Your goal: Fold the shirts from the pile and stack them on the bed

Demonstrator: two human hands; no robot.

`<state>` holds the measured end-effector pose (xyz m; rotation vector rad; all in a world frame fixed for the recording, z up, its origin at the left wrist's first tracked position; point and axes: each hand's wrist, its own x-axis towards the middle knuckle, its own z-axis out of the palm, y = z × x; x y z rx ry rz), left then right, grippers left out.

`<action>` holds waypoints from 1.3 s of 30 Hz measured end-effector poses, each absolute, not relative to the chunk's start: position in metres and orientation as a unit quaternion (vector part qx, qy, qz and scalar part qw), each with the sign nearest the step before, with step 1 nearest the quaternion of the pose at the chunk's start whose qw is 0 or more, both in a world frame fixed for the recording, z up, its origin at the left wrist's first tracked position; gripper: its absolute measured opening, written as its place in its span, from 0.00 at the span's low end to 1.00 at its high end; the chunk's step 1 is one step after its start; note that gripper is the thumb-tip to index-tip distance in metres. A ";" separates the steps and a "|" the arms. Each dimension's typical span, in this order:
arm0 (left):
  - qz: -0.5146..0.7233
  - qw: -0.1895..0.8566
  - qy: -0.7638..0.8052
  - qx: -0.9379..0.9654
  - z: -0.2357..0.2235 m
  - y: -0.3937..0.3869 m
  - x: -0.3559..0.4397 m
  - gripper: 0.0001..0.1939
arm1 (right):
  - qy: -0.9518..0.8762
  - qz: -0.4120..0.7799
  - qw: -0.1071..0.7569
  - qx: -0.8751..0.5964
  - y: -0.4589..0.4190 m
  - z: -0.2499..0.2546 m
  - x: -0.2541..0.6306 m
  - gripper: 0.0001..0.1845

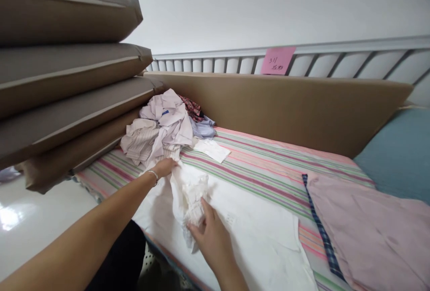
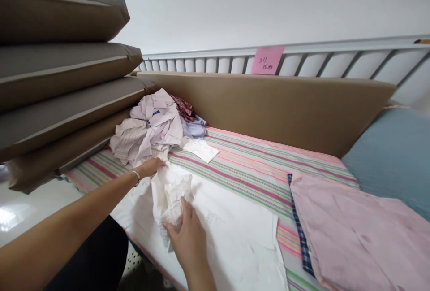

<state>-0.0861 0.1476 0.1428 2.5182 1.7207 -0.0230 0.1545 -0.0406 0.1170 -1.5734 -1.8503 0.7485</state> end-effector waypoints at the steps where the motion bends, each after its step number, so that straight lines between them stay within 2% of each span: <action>1: -0.017 0.048 0.567 0.822 0.142 0.148 -0.087 0.23 | -0.700 0.267 0.291 -0.595 -0.041 0.117 0.153 0.34; 5: -0.041 0.049 0.575 0.816 0.147 0.130 -0.090 0.23 | -0.713 0.221 0.278 -0.604 -0.040 0.114 0.150 0.16; 8: -0.011 0.053 0.540 0.840 0.154 0.096 -0.091 0.26 | -0.678 0.258 0.315 -0.612 -0.037 0.112 0.152 0.14; 11: 0.040 0.102 0.480 0.871 0.156 0.068 -0.096 0.20 | -0.576 0.365 0.416 -0.602 -0.035 0.115 0.154 0.09; 14: 0.051 0.155 0.501 0.850 0.149 0.062 -0.103 0.13 | -0.426 0.485 0.556 -0.524 -0.042 0.124 0.160 0.05; 17: 0.062 0.161 0.558 0.812 0.141 0.074 -0.108 0.14 | -0.305 0.537 0.647 -0.447 -0.054 0.131 0.173 0.09; 21: 0.081 0.148 0.582 0.796 0.139 0.090 -0.101 0.12 | -0.229 0.589 0.631 -0.451 -0.068 0.132 0.191 0.18; 27: 0.118 0.133 0.573 0.800 0.151 0.100 -0.077 0.14 | -0.108 0.684 0.570 -0.442 -0.077 0.127 0.204 0.23; 31: 0.120 0.133 0.571 0.801 0.157 0.111 -0.064 0.15 | -0.173 0.587 0.592 -0.524 -0.075 0.132 0.221 0.22; 36: 0.104 0.121 0.577 0.801 0.153 0.128 -0.054 0.15 | -0.371 0.342 0.559 -0.658 -0.075 0.135 0.239 0.22; 39: 0.089 0.112 0.586 0.798 0.145 0.139 -0.052 0.13 | -0.307 0.410 0.546 -0.663 -0.073 0.128 0.242 0.24</action>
